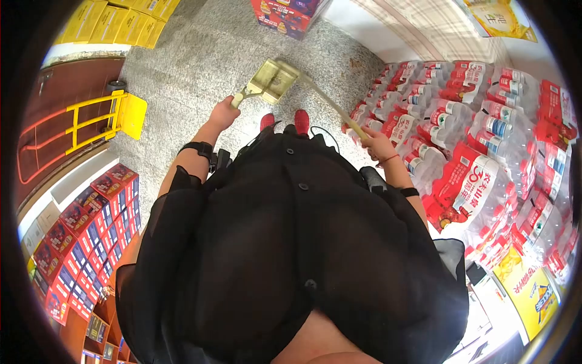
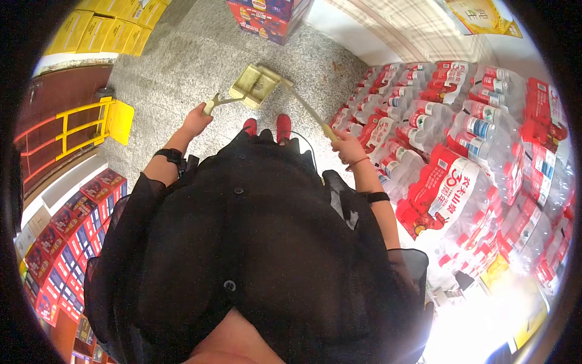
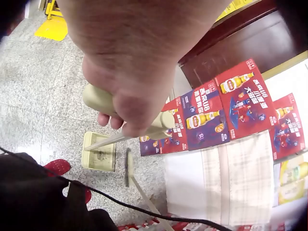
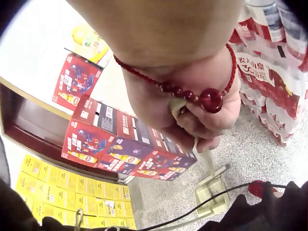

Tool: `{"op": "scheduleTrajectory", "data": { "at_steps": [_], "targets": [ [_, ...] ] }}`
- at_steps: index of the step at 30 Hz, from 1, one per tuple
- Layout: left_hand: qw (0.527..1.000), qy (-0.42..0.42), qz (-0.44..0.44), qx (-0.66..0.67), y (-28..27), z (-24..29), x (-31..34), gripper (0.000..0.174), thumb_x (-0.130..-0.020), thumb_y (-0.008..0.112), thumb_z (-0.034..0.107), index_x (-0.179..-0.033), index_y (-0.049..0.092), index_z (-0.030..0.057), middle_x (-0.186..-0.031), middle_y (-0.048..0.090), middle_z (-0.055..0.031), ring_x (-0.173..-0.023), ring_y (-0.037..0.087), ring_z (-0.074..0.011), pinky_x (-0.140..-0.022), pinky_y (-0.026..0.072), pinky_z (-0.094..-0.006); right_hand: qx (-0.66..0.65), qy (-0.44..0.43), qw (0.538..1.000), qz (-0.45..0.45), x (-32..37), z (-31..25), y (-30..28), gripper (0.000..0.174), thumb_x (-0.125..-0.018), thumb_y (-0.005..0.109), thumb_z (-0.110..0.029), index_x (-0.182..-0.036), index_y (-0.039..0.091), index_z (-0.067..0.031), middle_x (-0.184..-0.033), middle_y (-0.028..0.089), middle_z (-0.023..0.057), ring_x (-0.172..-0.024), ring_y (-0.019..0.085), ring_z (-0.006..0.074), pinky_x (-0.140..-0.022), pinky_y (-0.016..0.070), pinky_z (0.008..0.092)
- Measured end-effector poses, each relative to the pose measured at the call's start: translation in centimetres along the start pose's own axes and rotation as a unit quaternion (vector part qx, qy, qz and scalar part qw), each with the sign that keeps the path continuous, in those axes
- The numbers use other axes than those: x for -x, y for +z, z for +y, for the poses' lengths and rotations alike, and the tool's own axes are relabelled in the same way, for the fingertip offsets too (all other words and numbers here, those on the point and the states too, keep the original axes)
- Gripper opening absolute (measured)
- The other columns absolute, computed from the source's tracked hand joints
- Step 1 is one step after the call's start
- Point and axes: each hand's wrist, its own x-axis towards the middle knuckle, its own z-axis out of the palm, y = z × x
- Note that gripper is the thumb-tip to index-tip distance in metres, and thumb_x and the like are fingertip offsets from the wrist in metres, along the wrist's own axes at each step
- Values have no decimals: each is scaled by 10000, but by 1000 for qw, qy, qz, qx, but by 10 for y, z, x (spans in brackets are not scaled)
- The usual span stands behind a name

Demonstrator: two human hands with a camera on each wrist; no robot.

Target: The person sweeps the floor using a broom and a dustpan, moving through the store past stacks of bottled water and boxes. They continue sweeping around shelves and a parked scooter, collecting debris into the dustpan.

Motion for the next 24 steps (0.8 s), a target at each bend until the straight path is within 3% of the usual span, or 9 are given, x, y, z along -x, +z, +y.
{"op": "scheduleTrajectory", "data": {
  "at_steps": [5, 7, 9, 13, 16, 18, 19, 21, 24],
  "targets": [
    [999, -36, -9, -5, 0, -1, 9, 438, -723, 607, 226, -1124, 492, 93, -923, 604, -209, -887, 576, -371, -771, 457, -427, 86, -124, 986, 77, -57, 7, -41, 587, -749, 572, -76, -1315, 417, -101, -757, 581, 25, -509, 449, 75, -458, 356, 208],
    [999, -42, 5, 4, 4, -4, 14, 477, -722, 620, 237, -1161, 484, 108, -952, 603, -202, -915, 574, -360, -787, 457, -416, 96, -218, 966, 97, -100, -3, -58, 457, -724, 610, -118, -1170, 527, -63, -727, 569, 45, -500, 484, 142, -460, 409, 286],
    [999, -46, 10, 11, 4, -8, 22, 493, -723, 624, 241, -1177, 479, 114, -959, 605, -194, -918, 578, -348, -789, 460, -407, 107, -100, 981, 128, -85, -56, -50, 370, -721, 600, -113, -1079, 543, -36, -683, 549, 57, -482, 484, 161, -416, 397, 334],
    [991, -124, 10, 47, -4, -1, 32, 526, -728, 628, 252, -1215, 467, 133, -970, 610, -171, -911, 590, -311, -781, 465, -388, 101, -105, 978, 147, -141, -81, -53, 341, -752, 570, -73, -1091, 531, -84, -576, 432, 11, -366, 390, 126, -307, 280, 306],
    [988, -137, 16, 73, -7, -1, 37, 548, -733, 619, 244, -1241, 453, 123, -958, 612, -169, -879, 596, -292, -745, 470, -374, 147, -35, 986, 66, -159, -90, -49, 278, -681, 622, -115, -925, 544, -8, -669, 569, 135, -510, 544, 229, -443, 435, 374],
    [989, -116, 52, 71, 0, -12, 36, 567, -735, 614, 227, -1254, 439, 81, -959, 610, -184, -866, 596, -287, -733, 472, -365, 252, -112, 958, 79, -202, -44, -44, 290, -672, 626, -116, -928, 545, -7, -710, 587, 159, -572, 575, 252, -497, 459, 376],
    [989, -117, 52, 74, -1, -8, 38, 567, -735, 614, 227, -1254, 439, 81, -959, 610, -184, -866, 596, -287, -733, 472, -365, 351, -190, 912, 93, -198, -40, -37, 302, -663, 629, -116, -931, 546, -6, -750, 605, 182, -634, 607, 275, -550, 483, 378],
    [982, -163, -3, 90, -5, 2, 41, 586, -735, 609, 217, -1268, 424, 58, -996, 601, -194, -893, 592, -292, -759, 470, -364, 404, -224, 881, 106, -156, -36, -17, 367, -648, 652, -121, -972, 532, 1, -801, 613, 205, -738, 624, 304, -619, 498, 387],
    [987, -135, 32, 76, 12, -15, 38, 591, -732, 600, 219, -1269, 419, 51, -1008, 601, -197, -877, 599, -294, -772, 473, -362, 405, -155, 901, 11, -127, -30, -3, 392, -657, 660, -118, -1001, 510, -5, -763, 611, 169, -657, 611, 276, -565, 486, 374]
  ]
}}
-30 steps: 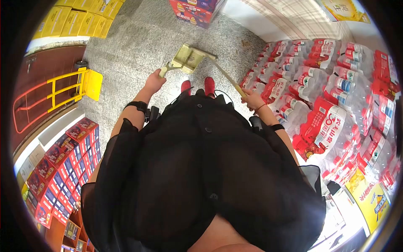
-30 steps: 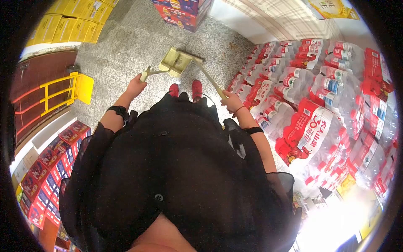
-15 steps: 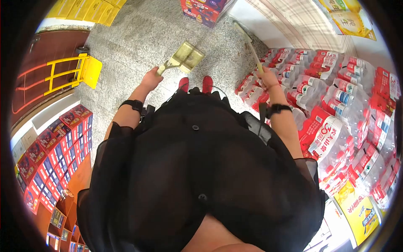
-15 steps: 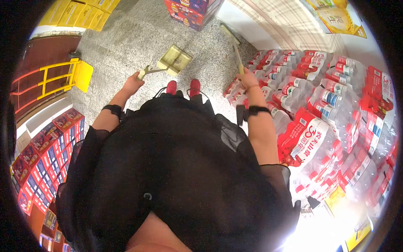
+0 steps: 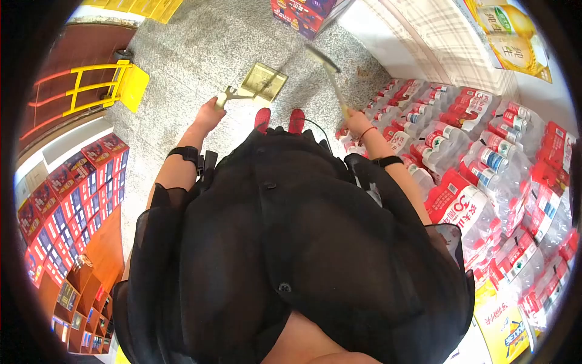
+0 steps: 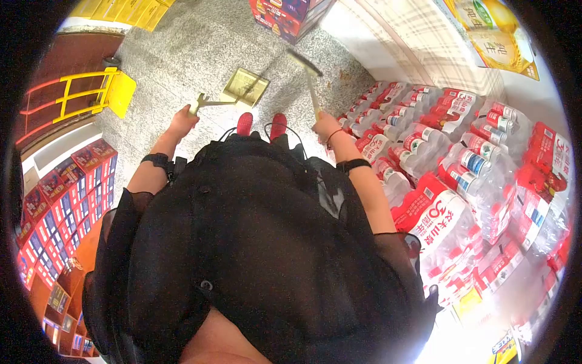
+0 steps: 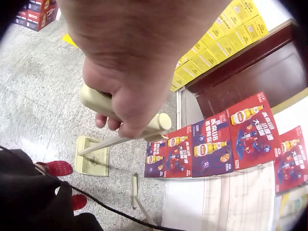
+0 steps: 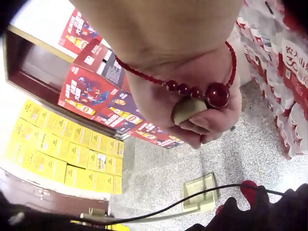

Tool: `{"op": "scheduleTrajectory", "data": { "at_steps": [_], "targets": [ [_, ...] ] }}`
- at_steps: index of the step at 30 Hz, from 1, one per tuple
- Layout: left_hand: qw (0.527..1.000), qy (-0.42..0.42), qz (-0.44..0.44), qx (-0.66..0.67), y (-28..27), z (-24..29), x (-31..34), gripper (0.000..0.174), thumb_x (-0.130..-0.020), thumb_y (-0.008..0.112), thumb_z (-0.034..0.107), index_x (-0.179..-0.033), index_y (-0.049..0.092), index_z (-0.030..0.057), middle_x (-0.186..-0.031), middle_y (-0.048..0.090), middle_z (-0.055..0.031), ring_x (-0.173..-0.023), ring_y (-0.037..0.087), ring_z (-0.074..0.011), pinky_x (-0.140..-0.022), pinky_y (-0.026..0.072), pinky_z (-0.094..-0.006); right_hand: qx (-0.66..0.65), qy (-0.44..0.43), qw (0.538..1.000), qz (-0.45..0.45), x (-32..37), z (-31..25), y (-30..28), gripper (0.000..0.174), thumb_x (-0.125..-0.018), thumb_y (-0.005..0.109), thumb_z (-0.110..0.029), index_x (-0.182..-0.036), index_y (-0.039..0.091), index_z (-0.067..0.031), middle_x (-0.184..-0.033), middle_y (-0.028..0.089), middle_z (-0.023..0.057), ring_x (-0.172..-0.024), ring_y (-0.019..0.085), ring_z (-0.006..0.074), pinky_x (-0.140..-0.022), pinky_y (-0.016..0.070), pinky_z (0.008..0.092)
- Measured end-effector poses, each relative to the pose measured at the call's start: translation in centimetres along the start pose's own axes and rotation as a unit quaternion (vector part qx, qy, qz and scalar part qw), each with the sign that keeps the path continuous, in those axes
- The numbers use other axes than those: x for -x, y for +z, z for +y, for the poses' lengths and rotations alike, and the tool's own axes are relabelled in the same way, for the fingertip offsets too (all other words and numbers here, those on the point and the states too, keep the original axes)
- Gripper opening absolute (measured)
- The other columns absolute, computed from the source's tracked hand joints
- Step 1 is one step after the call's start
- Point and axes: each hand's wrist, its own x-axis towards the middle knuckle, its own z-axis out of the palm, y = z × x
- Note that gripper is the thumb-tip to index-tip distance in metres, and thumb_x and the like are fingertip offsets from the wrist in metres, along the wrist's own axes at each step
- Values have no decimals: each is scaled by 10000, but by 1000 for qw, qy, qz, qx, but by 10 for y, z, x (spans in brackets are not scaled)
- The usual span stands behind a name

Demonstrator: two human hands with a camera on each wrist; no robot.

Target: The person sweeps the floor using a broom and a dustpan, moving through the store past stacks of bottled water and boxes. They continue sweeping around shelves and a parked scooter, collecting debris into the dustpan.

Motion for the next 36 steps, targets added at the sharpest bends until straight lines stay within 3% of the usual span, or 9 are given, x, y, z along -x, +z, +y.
{"op": "scheduleTrajectory", "data": {
  "at_steps": [3, 4, 5, 7, 17, 25, 28, 33, 36],
  "targets": [
    [999, 5, -8, -36, 9, -4, -5, 593, -730, 594, 222, -1270, 415, 55, -988, 609, -192, -866, 605, -300, -775, 475, -371, -15, -21, 997, -71, 32, -33, -15, 370, -683, 637, -87, -1015, 492, -12, -730, 601, 147, -591, 587, 232, -514, 466, 355],
    [999, 3, -8, -34, 11, -3, -3, 593, -730, 594, 222, -1270, 415, 55, -988, 609, -192, -866, 605, -300, -775, 475, -371, -46, 1, 993, -108, 31, -31, -16, 604, -680, 656, -104, -1252, 464, -74, -727, 590, 100, -581, 546, 193, -513, 434, 329],
    [1000, -13, -26, -3, 13, 0, -3, 582, -728, 590, 221, -1261, 422, 57, -983, 611, -193, -872, 603, -309, -778, 473, -378, -44, 1, 993, -108, 36, -34, -22, 604, -680, 656, -104, -1252, 464, -74, -727, 590, 100, -581, 546, 193, -513, 434, 329],
    [998, -27, -41, 27, 14, 6, -3, 572, -727, 587, 220, -1252, 428, 59, -978, 613, -193, -879, 602, -318, -781, 472, -386, -172, 95, 964, -182, 55, -57, -42, 601, -708, 633, -82, -1279, 447, -98, -658, 523, 30, -435, 395, 99, -385, 310, 267],
    [1000, 0, 25, 7, 23, -2, -1, 502, -726, 572, 234, -1193, 477, 74, -973, 609, -204, -900, 591, -331, -781, 466, -398, -383, 126, 909, -105, 76, 6, -84, 535, -753, 543, -69, -1273, 459, -163, -638, 466, -18, -385, 324, 61, -340, 247, 228],
    [999, -14, -18, 31, 3, -16, 5, 456, -727, 574, 227, -1145, 497, 62, -933, 617, -190, -837, 608, -312, -757, 477, -392, -373, 162, 914, 11, 46, 23, -51, 206, -806, 540, -111, -1011, 515, -115, -640, 444, 4, -385, 347, 83, -316, 247, 227],
    [999, 11, -43, -16, -8, -28, 1, 432, -728, 582, 223, -1116, 502, 52, -942, 613, -195, -865, 600, -326, -770, 473, -397, -532, 204, 819, 71, 35, 0, -23, 117, -799, 576, -119, -824, 480, -57, -591, 462, 36, -435, 429, 133, -360, 336, 276],
    [995, 54, -70, -43, -21, -53, -2, 405, -737, 577, 221, -1087, 501, 34, -987, 598, -212, -925, 572, -358, -800, 452, -420, -472, 249, 844, 55, 26, -57, 16, 151, -799, 590, -123, -718, 493, -41, -569, 466, 42, -419, 429, 155, -352, 340, 304],
    [993, 89, -57, -55, -24, -66, -7, 391, -740, 566, 218, -1072, 503, 21, -974, 602, -213, -917, 573, -362, -800, 452, -422, -317, 164, 934, -3, 23, -85, 53, 126, -792, 593, -113, -781, 504, -24, -592, 477, 55, -383, 411, 164, -303, 309, 330]
  ]
}}
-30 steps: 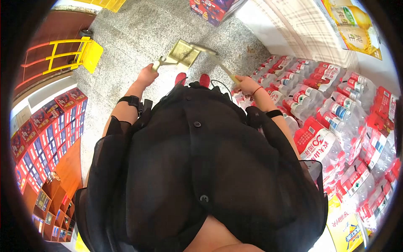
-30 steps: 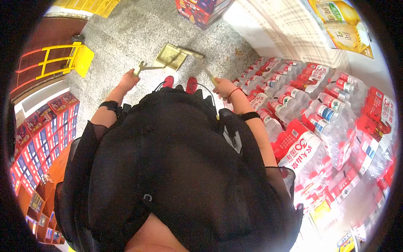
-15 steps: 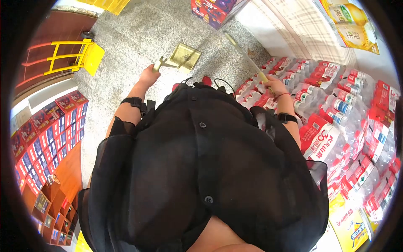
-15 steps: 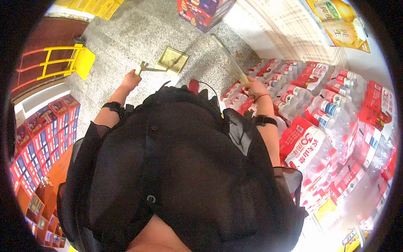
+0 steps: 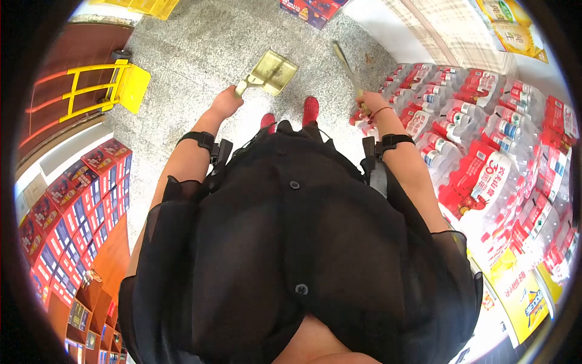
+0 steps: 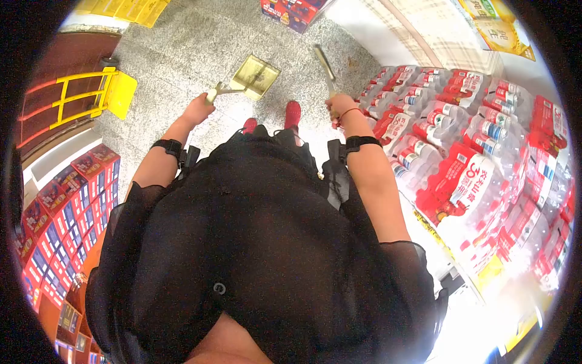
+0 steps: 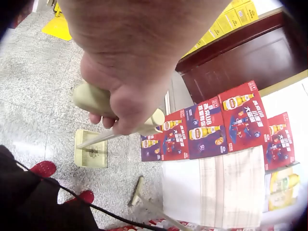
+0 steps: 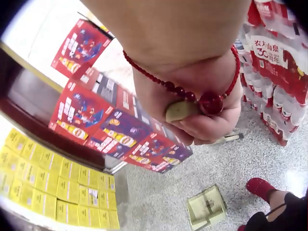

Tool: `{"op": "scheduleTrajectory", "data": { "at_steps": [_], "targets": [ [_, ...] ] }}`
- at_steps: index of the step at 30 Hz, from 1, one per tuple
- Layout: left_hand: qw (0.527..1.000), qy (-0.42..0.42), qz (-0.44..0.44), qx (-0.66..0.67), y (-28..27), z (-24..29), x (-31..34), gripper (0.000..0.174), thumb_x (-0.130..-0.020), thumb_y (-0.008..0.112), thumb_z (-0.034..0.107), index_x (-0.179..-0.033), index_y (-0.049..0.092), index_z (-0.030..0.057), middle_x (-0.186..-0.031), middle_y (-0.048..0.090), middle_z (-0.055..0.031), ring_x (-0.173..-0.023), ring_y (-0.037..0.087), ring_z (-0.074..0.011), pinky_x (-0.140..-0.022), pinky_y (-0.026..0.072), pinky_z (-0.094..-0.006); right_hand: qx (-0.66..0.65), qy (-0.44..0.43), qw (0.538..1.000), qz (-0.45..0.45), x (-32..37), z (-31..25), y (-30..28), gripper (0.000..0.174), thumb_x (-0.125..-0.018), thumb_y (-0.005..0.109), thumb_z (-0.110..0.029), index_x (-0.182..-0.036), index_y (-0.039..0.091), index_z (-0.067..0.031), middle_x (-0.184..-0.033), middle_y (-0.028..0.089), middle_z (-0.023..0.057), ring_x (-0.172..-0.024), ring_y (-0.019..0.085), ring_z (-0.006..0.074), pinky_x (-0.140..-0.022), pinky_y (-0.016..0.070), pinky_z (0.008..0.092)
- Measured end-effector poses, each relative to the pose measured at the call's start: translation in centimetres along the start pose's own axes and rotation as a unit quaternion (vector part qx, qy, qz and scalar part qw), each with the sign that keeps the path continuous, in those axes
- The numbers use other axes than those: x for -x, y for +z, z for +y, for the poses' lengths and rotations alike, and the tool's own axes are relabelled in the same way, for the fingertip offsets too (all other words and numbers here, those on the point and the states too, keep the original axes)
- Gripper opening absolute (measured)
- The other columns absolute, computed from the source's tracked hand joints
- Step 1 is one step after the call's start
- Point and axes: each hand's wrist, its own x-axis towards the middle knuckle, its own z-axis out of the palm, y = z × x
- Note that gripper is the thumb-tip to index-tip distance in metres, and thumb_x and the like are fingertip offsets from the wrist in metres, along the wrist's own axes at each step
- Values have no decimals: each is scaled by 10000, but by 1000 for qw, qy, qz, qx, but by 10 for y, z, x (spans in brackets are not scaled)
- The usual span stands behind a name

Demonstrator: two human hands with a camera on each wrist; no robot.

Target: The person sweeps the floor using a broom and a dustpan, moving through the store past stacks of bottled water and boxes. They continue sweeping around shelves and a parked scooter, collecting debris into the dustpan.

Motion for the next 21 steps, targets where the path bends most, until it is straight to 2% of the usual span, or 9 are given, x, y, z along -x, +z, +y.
{"op": "scheduleTrajectory", "data": {
  "at_steps": [5, 8, 9, 11, 12, 13, 15, 19, 21],
  "targets": [
    [999, 42, -6, -8, -8, -10, -6, 370, -741, 561, 216, -1042, 513, 9, -951, 603, -224, -911, 576, -369, -803, 449, -432, -59, 25, 997, -47, 49, -5, 66, 138, -775, 592, -96, -883, 509, -75, -602, 456, 37, -404, 405, 139, -306, 304, 291],
    [996, 78, 4, -38, -7, -15, -3, 362, -738, 561, 220, -1024, 517, 3, -947, 600, -234, -914, 574, -375, -811, 446, -436, 8, 38, 997, -73, 70, -4, 90, 463, -779, 560, -91, -1230, 474, -149, -648, 461, 8, -420, 372, 73, -337, 286, 224],
    [994, 86, 8, -64, -8, -14, -3, 362, -735, 561, 221, -1017, 518, -2, -949, 598, -239, -917, 573, -379, -816, 445, -437, 6, 37, 997, -68, 75, -4, 92, 463, -779, 560, -91, -1230, 474, -149, -648, 461, 8, -420, 372, 73, -337, 286, 224],
    [994, 84, 3, -65, -10, -14, 0, 371, -734, 560, 226, -1019, 513, -7, -954, 597, -240, -922, 571, -381, -822, 445, -433, 7, 1, 998, -60, 92, 5, 95, 317, -762, 561, -107, -1077, 529, -112, -632, 449, 14, -430, 372, 89, -341, 293, 249],
    [994, 88, 12, -58, -8, -17, -3, 373, -735, 559, 226, -1023, 511, -7, -954, 597, -241, -922, 571, -381, -821, 446, -433, -16, 3, 998, -66, 97, 10, 93, 436, -764, 562, -105, -1194, 496, -124, -646, 462, 11, -419, 364, 73, -337, 271, 233],
    [994, 91, 22, -50, -9, -18, 0, 376, -737, 558, 226, -1028, 509, -7, -954, 596, -242, -922, 572, -381, -821, 446, -433, -18, 7, 998, -65, 102, 18, 90, 436, -764, 562, -105, -1194, 496, -124, -646, 462, 11, -419, 364, 73, -337, 271, 233],
    [995, 87, 7, -44, -11, -19, 6, 377, -741, 555, 224, -1036, 505, -6, -956, 595, -244, -929, 571, -377, -822, 445, -431, -141, 8, 989, -38, 113, 35, 80, 531, -764, 564, -100, -1279, 433, -119, -661, 476, 11, -405, 345, 64, -334, 253, 222],
    [995, 86, 12, -53, -9, -25, 5, 377, -739, 551, 219, -1036, 505, -8, -949, 598, -241, -926, 573, -375, -817, 448, -428, -199, 6, 979, -41, 138, 61, 54, 588, -767, 557, -84, -1326, 376, -114, -681, 483, 13, -405, 332, 58, -333, 243, 216],
    [995, 83, 12, -55, -9, -29, 7, 375, -739, 551, 218, -1034, 505, -8, -948, 599, -237, -924, 575, -372, -815, 449, -428, -210, 24, 977, 17, 141, 72, 46, 583, -765, 555, -74, -1320, 383, -122, -698, 484, 14, -408, 321, 59, -335, 234, 212]
  ]
}}
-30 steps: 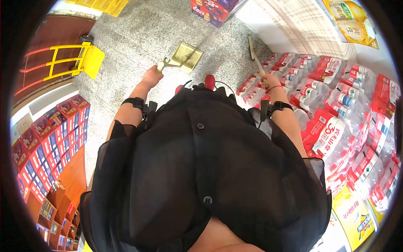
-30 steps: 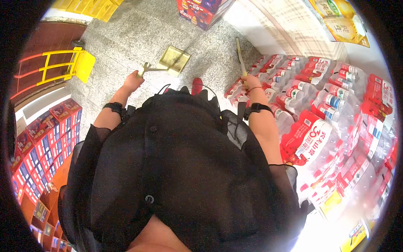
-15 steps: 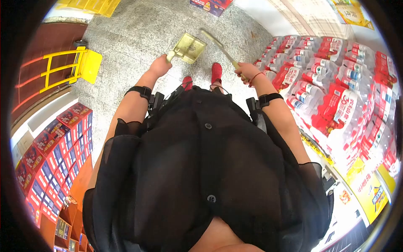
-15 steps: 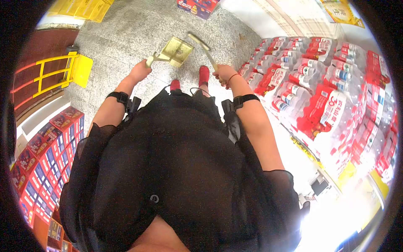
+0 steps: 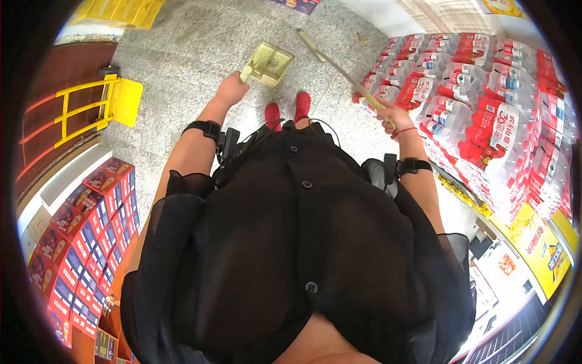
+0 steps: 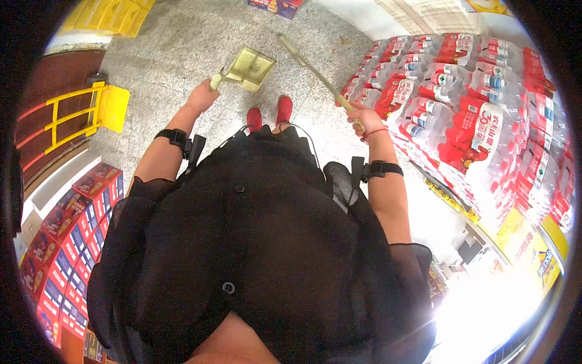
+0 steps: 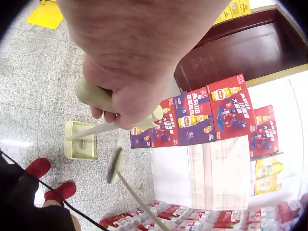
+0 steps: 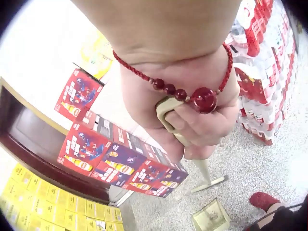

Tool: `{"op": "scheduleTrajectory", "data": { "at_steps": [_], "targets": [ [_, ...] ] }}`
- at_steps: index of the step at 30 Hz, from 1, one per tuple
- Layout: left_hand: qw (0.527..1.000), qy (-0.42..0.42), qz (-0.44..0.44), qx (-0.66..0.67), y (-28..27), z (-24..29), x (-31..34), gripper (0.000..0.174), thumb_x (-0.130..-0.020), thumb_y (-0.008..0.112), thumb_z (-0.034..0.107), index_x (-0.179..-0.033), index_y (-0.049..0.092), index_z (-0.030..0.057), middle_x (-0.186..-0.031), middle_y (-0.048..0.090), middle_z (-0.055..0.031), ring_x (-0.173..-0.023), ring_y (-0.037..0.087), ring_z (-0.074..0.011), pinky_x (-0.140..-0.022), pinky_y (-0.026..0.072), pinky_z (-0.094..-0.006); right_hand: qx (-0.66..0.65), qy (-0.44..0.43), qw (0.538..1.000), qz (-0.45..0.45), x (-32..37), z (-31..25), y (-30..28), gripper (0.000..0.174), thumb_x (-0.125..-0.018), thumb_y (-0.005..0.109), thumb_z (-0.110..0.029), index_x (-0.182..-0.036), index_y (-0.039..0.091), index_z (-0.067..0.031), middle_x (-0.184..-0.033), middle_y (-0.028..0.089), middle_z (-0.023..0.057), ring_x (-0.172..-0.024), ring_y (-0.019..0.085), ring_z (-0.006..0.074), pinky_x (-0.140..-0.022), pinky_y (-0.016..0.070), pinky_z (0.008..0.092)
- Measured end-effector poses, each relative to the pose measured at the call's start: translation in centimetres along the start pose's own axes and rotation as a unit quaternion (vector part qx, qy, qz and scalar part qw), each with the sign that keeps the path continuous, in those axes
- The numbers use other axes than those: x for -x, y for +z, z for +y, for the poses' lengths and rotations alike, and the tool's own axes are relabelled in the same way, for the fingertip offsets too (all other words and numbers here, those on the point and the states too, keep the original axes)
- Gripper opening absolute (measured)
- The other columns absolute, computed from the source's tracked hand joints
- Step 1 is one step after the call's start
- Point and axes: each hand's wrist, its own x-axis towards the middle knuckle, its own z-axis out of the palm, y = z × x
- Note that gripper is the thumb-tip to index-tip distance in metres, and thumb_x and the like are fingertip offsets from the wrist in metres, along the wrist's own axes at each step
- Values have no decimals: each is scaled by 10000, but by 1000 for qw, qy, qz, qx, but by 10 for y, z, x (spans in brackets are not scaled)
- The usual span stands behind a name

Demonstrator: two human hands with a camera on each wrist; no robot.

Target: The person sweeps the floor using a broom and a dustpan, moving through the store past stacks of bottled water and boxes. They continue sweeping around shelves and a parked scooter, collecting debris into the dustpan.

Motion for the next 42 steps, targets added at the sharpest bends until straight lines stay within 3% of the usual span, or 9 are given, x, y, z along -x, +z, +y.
{"op": "scheduleTrajectory", "data": {
  "at_steps": [4, 8, 12, 18, 20, 24, 29, 36, 42],
  "targets": [
    [1000, -21, -11, 12, -3, 2, 7, 365, -735, 555, 218, -1029, 513, 7, -940, 603, -224, -910, 578, -368, -800, 450, -427, 7, -2, 999, 47, -2, 3, -10, 662, -776, 526, -88, -1384, 275, -165, -691, 464, 15, -422, 322, 47, -344, 222, 186],
    [1000, -6, 16, 11, 3, -7, 11, 371, -723, 571, 218, -1040, 521, 32, -923, 606, -214, -896, 579, -366, -782, 452, -426, -70, 8, 995, 76, -32, 20, -23, 374, -795, 535, -100, -1155, 438, -126, -661, 451, 6, -424, 343, 53, -339, 257, 189],
    [1000, -7, 9, 16, 2, -8, 18, 380, -715, 585, 224, -1044, 524, 44, -927, 606, -211, -892, 578, -366, -779, 454, -427, -133, 70, 987, 56, -52, 31, -23, 197, -796, 584, -96, -950, 462, -105, -617, 441, 9, -405, 366, 76, -329, 288, 216],
    [997, -34, -15, 69, 12, -14, 19, 388, -707, 594, 215, -1047, 520, 45, -923, 603, -210, -875, 573, -371, -775, 450, -408, 4, 42, 999, 10, -22, 24, 2, 169, -793, 570, -83, -930, 472, -92, -621, 445, 10, -414, 383, 87, -325, 304, 235],
    [997, -40, -12, 65, 10, -4, 23, 384, -708, 589, 208, -1046, 515, 41, -932, 600, -213, -891, 570, -371, -782, 447, -408, 43, 39, 996, -68, -24, 21, 4, 167, -788, 575, -85, -924, 478, -86, -625, 447, 4, -427, 394, 83, -330, 305, 239],
    [997, -63, -35, -7, 13, 5, 28, 363, -717, 577, 205, -1036, 512, 46, -940, 601, -215, -905, 568, -374, -791, 448, -414, 108, 33, 990, -90, -23, 11, 15, 200, -783, 578, -84, -967, 501, -94, -625, 445, -3, -429, 389, 77, -342, 292, 235],
    [998, -59, -23, 13, 16, 12, 31, 358, -723, 566, 208, -1037, 510, 47, -943, 604, -217, -911, 570, -376, -801, 449, -424, 108, 22, 988, -110, -21, 9, 1, 416, -776, 566, -81, -1181, 486, -137, -626, 439, -5, -403, 335, 60, -334, 245, 222],
    [997, -76, 8, -21, 15, 18, 37, 367, -738, 547, 193, -1073, 498, 52, -970, 602, -217, -940, 568, -369, -815, 445, -436, 55, 9, 994, -90, -9, 1, -60, 552, -783, 560, -85, -1304, 405, -179, -652, 450, -8, -378, 302, 38, -323, 208, 198],
    [992, -113, 52, 13, 9, 13, 44, 398, -733, 542, 194, -1105, 496, 60, -983, 599, -220, -954, 563, -369, -825, 440, -428, 37, -40, 998, -29, -44, -5, -76, 331, -793, 550, -103, -1118, 503, -144, -640, 441, -2, -370, 336, 66, -314, 227, 215]
  ]
}}
